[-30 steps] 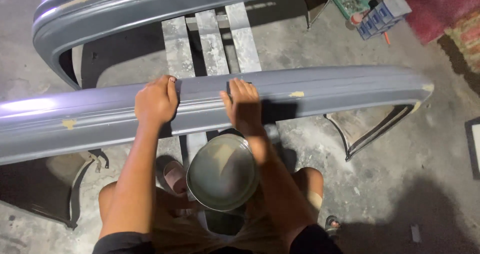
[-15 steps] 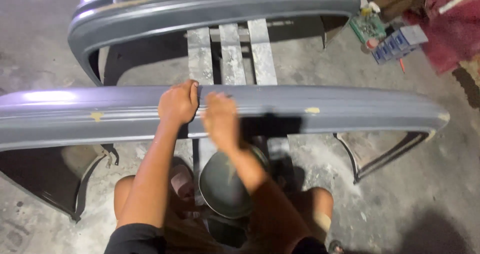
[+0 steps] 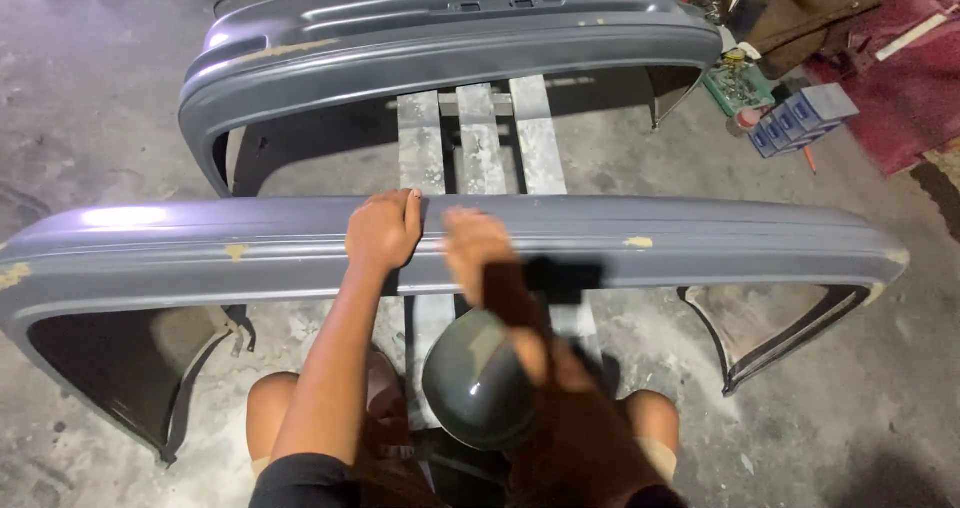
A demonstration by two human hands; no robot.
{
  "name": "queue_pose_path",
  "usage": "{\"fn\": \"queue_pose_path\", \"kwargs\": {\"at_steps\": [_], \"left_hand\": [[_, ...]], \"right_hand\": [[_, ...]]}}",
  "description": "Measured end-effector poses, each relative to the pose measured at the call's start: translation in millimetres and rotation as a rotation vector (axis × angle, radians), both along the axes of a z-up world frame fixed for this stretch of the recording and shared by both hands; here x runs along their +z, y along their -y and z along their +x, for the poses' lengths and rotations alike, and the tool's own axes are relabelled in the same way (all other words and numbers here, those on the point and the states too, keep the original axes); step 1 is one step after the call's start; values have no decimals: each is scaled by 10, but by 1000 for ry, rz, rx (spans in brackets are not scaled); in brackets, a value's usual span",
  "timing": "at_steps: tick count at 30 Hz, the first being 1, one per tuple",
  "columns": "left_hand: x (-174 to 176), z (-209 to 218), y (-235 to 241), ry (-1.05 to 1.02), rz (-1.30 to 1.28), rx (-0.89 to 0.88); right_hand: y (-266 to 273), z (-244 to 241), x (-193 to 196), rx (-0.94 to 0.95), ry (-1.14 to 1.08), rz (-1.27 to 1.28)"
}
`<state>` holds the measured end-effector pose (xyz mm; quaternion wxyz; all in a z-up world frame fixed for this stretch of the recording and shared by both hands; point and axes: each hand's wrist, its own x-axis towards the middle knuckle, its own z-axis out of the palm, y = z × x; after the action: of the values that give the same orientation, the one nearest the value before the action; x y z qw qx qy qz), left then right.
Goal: Wet sanding a car bumper by hand to prepare the surface for painting.
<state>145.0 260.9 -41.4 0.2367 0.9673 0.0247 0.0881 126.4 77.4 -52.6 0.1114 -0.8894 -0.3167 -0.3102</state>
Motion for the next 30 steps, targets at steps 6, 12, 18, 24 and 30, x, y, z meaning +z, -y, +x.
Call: {"fn": "queue_pose_path", "kwargs": {"at_steps": [6, 12, 18, 24, 30], "left_hand": [[168, -6, 46, -86, -41, 4], [85, 33, -112, -89, -206, 6], [250, -20, 70, -118, -146, -5], [217, -94, -193, 10, -331, -4], [270, -47, 21, -64, -178, -27]], "right_hand": [[263, 214, -190, -233, -573, 330], [-90, 168, -230, -64, -444, 42], [434, 560, -668, -378, -154, -127], [-261, 19, -39, -15, -461, 190], [239, 414, -361, -423, -389, 6]]}}
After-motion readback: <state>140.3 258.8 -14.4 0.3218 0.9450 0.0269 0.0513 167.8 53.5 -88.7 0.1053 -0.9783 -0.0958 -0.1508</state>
